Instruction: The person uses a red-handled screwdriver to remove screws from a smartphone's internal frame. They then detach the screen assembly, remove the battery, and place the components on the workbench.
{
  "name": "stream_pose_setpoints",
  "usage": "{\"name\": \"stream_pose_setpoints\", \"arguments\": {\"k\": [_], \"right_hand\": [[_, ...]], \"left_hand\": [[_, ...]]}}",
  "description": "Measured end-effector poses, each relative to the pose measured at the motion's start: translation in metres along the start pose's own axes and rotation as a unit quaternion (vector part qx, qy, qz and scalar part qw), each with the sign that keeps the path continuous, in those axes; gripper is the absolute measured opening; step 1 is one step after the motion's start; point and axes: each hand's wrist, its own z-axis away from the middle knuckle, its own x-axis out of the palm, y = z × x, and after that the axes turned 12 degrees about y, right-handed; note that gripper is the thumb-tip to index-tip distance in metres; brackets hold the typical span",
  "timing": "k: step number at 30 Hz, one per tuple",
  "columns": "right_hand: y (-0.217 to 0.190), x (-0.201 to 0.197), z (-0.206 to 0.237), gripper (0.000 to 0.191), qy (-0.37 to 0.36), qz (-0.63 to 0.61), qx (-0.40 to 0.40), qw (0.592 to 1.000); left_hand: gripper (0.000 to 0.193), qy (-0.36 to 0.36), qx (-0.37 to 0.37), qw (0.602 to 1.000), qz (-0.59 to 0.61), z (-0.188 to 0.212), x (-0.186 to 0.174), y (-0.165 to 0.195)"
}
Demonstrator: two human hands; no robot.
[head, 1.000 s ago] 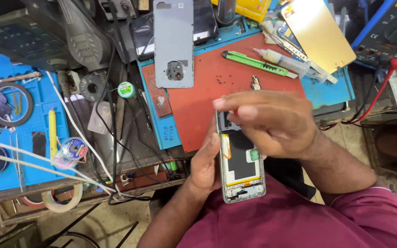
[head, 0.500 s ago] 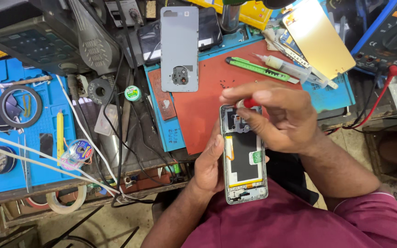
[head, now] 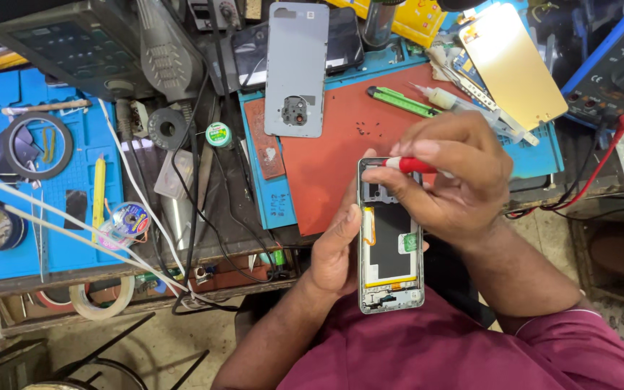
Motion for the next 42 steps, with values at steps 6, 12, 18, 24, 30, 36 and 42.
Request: {"name": "stream_pose_setpoints", "arguments": {"k": [6, 12, 18, 24, 30, 36, 42], "right_hand": [[-0.003, -0.004, 0.0, 0.053, -0.048, -0.129, 0.041, 0.99], [-0.004, 0.003, -0.002, 0.059, 0.008, -0.014, -0.045, 0.999], [-0.008, -0.003, 0.0, 0.052, -0.071, -0.173, 0.082, 0.979], [-0.005, 0.0, 0.0, 0.064, 0.005, -0.024, -0.036, 0.999], [-0.008, -0.011, -0.006, 0.066, -0.072, -0.162, 0.073, 0.982], [-0.011, -0.001, -0.005, 0.069, 0.007, 0.039, -0.04, 0.998], [-0.013, -0.008, -0.007, 0.063, -0.019, -0.019, -0.004, 1.0]], "left_hand": [[0.08, 0.026, -0.001, 0.999, 0.022, 0.001, -0.002, -0.004], [0.075, 0.0, 0.004, 0.999, 0.035, 0.001, -0.006, -0.006], [0.076, 0.013, -0.013, 0.998, 0.055, 0.003, -0.007, -0.005], [0.078, 0.01, -0.002, 1.0, 0.027, 0.001, -0.006, -0.006], [0.073, -0.014, 0.004, 0.999, 0.03, 0.002, -0.006, -0.004], [0.078, 0.017, -0.008, 0.999, 0.026, 0.0, -0.006, -0.006], [0.076, -0.002, -0.002, 1.0, 0.006, 0.001, -0.007, -0.004]]}}
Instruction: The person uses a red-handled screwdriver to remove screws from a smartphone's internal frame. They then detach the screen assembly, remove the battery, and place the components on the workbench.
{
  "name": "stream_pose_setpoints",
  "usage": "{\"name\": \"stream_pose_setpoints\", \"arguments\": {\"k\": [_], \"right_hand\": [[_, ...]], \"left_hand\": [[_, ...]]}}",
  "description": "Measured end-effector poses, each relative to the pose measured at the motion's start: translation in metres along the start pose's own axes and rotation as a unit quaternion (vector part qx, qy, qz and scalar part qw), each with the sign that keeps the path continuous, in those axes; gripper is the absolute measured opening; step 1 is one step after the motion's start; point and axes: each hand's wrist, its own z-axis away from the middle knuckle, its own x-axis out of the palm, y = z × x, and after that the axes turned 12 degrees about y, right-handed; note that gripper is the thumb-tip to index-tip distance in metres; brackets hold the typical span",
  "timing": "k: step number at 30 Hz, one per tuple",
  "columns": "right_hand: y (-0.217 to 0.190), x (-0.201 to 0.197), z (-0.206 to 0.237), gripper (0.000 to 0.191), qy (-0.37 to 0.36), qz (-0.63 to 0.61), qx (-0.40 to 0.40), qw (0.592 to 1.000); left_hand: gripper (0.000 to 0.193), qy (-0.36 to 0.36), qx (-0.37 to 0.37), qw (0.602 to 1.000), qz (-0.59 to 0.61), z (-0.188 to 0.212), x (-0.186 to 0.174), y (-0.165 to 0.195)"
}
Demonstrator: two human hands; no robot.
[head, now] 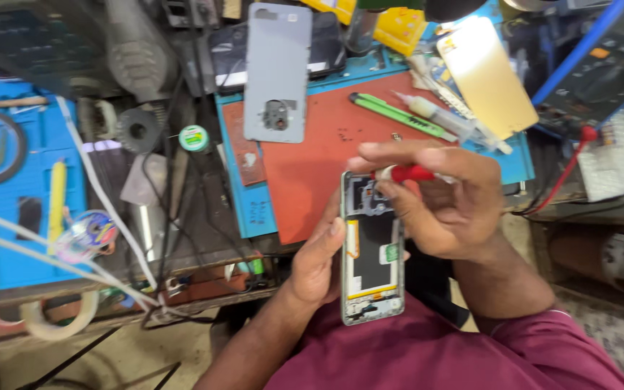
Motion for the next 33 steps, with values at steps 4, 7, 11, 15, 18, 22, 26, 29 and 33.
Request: {"name": "stream_pose_setpoints", "arguments": {"k": [4, 7, 11, 15, 18, 22, 26, 29, 33], "right_hand": [[0.003, 0.003, 0.002, 0.068, 0.013, 0.036, -0.04, 0.998], [-0.002, 0.007, 0.005, 0.069, 0.009, 0.012, 0.009, 1.0], [-0.007, 0.005, -0.001, 0.055, -0.029, -0.123, 0.078, 0.989], [-0.002, 0.011, -0.006, 0.057, -0.01, -0.111, -0.013, 0.994], [-0.006, 0.01, 0.0, 0.067, 0.0, 0.022, -0.012, 1.0], [-0.01, 0.003, 0.008, 0.063, -0.052, -0.001, 0.044, 0.998], [0.005, 0.005, 0.009, 0.065, -0.018, -0.128, 0.046, 0.99], [0.009, 0.003, 0.014, 0.075, 0.023, -0.018, 0.024, 0.999], [0.005, -0.002, 0.021, 0.073, 0.011, -0.047, 0.037, 0.998]], "left_hand": [[0.077, 0.003, 0.006, 1.0, 0.009, -0.002, -0.001, -0.003], [0.078, 0.02, 0.001, 1.0, 0.012, -0.001, -0.002, -0.004], [0.076, 0.009, -0.002, 1.0, 0.014, 0.002, -0.002, -0.003], [0.077, 0.016, 0.005, 1.0, 0.002, 0.001, -0.003, -0.004], [0.078, 0.025, -0.001, 1.0, -0.009, 0.001, -0.004, -0.004], [0.077, 0.013, 0.01, 1.0, -0.008, 0.003, -0.007, -0.006], [0.074, 0.006, 0.013, 1.0, -0.007, 0.002, -0.008, -0.007], [0.078, 0.008, 0.008, 1.0, -0.008, 0.0, -0.006, -0.005], [0.082, 0.005, 0.007, 1.0, -0.001, -0.001, -0.002, -0.004]]}}
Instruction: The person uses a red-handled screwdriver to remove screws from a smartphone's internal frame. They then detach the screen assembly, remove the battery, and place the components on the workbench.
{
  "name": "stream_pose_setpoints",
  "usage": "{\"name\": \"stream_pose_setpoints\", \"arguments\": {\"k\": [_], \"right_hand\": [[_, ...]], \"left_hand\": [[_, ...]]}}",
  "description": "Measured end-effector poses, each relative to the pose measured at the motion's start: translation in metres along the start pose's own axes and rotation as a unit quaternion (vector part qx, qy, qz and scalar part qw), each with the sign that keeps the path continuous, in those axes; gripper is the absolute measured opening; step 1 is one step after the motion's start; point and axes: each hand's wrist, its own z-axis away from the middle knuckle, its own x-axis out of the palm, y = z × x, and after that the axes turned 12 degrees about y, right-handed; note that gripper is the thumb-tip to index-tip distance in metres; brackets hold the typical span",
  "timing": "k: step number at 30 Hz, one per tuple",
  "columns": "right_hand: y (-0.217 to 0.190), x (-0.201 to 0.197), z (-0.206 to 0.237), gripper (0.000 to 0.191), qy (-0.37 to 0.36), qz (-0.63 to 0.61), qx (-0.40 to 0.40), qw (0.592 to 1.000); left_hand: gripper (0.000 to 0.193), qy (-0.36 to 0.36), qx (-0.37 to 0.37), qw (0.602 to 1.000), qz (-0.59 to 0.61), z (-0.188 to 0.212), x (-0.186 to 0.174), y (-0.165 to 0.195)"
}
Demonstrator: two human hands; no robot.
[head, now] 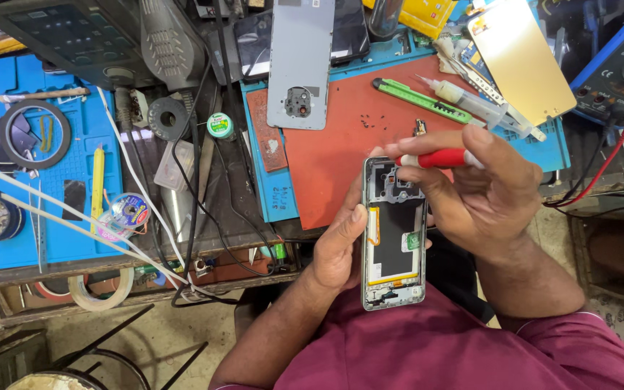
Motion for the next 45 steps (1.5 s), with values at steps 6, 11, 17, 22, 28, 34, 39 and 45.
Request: {"name": "stream_pose_setpoints", "arguments": {"k": [6, 11, 17, 22, 28, 34, 39, 45], "right_hand": [[-0.016, -0.006, -0.008, 0.07, 0.039, -0.072, 0.043, 0.996], [-0.022, -0.008, -0.015, 0.061, -0.031, 0.108, 0.114, 0.987], [-0.018, -0.002, -0.02, 0.062, -0.098, 0.203, 0.098, 0.969], [-0.028, -0.009, -0.043, 0.065, -0.199, 0.26, 0.137, 0.935], [-0.035, -0.018, -0.064, 0.07, -0.269, 0.246, 0.078, 0.928], [-0.021, -0.026, -0.049, 0.075, -0.251, 0.203, 0.029, 0.946], [-0.008, -0.033, -0.029, 0.074, -0.197, 0.132, 0.07, 0.969], [-0.011, -0.032, -0.018, 0.026, -0.114, 0.222, -0.02, 0.968]], "left_hand": [[0.082, -0.007, -0.015, 1.0, 0.01, 0.0, 0.0, 0.003], [0.081, 0.006, -0.003, 1.0, 0.0, 0.001, 0.001, 0.002], [0.08, 0.015, 0.002, 0.999, -0.043, 0.003, -0.001, 0.0], [0.073, 0.016, -0.004, 0.996, -0.089, 0.006, -0.011, -0.001], [0.064, 0.015, -0.035, 0.993, -0.116, 0.006, -0.013, 0.003], [0.064, 0.026, -0.028, 0.982, -0.183, 0.008, -0.005, 0.008], [0.074, 0.021, -0.007, 0.978, -0.209, 0.008, 0.006, 0.006], [0.081, 0.026, -0.02, 0.991, -0.133, 0.006, 0.017, 0.008]]}}
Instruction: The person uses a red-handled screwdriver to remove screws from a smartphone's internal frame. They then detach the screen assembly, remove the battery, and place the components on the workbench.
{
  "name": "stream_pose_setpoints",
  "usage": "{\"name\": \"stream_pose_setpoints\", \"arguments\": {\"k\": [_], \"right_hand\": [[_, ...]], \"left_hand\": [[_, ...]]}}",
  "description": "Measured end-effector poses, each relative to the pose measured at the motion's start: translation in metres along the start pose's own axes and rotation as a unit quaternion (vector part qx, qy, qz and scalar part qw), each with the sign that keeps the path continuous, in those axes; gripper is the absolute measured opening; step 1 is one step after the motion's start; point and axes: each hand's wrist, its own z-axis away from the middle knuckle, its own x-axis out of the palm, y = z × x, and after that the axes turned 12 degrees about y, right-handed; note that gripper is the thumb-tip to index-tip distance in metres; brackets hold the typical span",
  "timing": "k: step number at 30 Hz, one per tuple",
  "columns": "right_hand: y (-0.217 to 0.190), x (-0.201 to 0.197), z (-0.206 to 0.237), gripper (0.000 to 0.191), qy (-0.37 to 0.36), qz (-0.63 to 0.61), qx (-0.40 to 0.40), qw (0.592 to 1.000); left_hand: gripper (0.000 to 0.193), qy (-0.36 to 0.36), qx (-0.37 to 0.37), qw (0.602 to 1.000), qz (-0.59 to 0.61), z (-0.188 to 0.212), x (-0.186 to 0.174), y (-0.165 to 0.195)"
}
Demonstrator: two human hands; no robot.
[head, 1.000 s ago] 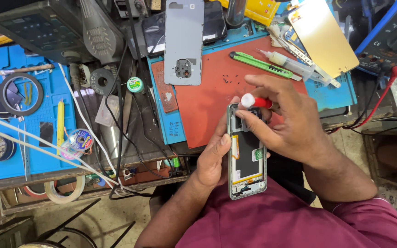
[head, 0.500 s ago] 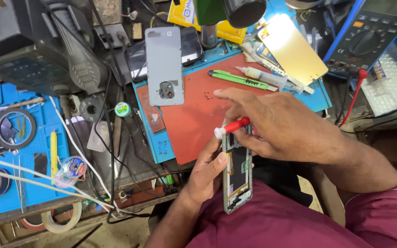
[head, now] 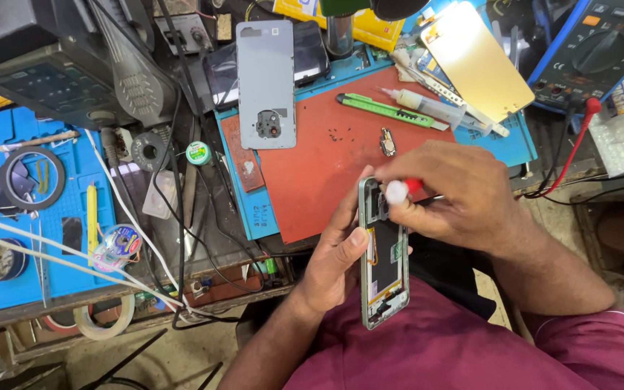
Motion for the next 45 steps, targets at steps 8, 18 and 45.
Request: {"name": "stream_pose_setpoints", "arguments": {"k": [8, 18, 45], "right_hand": [[-0.002, -0.005, -0.013, 0.027, -0.028, -0.02, -0.001, 0.999], [-0.004, -0.004, -0.017, 0.016, -0.049, 0.003, 0.003, 0.999], [-0.013, 0.003, 0.017, 0.032, -0.118, -0.04, -0.085, 0.989]], "left_hand": [[0.078, -0.005, 0.03, 0.997, -0.067, 0.0, 0.002, 0.002], [0.074, -0.002, 0.069, 0.982, -0.177, 0.0, 0.002, 0.004], [0.069, 0.033, 0.039, 0.959, -0.277, 0.053, 0.016, 0.0]]}}
